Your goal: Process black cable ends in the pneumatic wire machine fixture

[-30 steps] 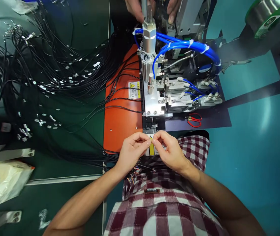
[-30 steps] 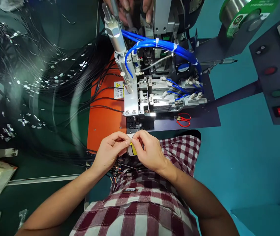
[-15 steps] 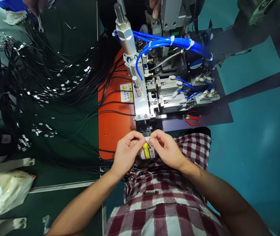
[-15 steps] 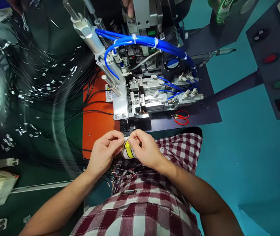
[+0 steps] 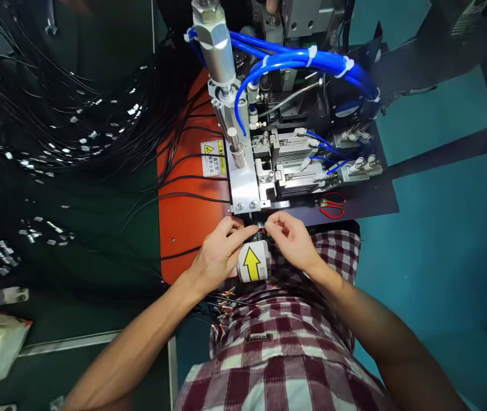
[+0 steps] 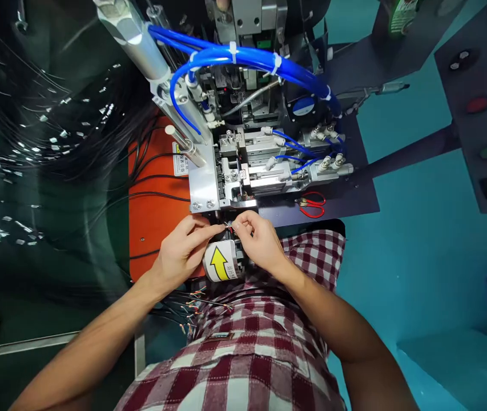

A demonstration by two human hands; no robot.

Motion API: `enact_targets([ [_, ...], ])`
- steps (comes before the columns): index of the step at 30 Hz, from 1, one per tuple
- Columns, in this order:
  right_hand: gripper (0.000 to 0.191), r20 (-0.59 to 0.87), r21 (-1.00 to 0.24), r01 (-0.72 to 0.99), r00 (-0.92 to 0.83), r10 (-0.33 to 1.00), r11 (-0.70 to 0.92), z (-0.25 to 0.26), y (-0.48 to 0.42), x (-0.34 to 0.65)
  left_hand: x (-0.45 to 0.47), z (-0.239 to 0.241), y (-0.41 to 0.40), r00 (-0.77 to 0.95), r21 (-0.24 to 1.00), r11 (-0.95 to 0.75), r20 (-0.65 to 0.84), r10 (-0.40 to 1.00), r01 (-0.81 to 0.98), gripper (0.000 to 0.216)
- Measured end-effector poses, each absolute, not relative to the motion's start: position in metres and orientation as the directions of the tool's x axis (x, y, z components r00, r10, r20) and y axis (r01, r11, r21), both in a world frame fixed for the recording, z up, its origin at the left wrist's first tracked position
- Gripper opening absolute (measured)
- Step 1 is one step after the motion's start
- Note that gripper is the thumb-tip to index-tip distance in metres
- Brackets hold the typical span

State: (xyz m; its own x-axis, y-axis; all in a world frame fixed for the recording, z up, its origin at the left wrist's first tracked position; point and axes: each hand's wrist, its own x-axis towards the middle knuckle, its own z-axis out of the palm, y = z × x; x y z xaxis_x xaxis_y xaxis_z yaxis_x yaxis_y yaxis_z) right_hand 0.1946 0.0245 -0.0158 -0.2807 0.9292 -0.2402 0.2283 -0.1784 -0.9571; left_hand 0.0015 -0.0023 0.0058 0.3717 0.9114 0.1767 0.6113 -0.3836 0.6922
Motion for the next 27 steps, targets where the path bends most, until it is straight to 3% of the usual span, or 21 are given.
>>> enact_targets([
  [6,0.02,-0.271,-0.946,0.248,-0.247,0.93,-0.21,-0.0212,0.0232,0.1923,0.0013,0.0023,0.0006,0.419,0.592,-0.465,0.225,0.88,0.658,0.03],
  [15,0.02,-0.284,-0.943,0.244,-0.228,0.931,-0.228,-0.0225,0.0242,0.19,0.0007,-0.0024,-0.0007,0.419,0.553,-0.479,0.241,0.875,0.682,0.032],
  [27,0.015,-0.14,-0.948,0.312,-0.213,0.967,-0.068,-0.0231,0.0213,0.1887,0.0006,-0.004,-0.0022,0.455,0.467,-0.512,0.239,0.858,0.721,0.034],
])
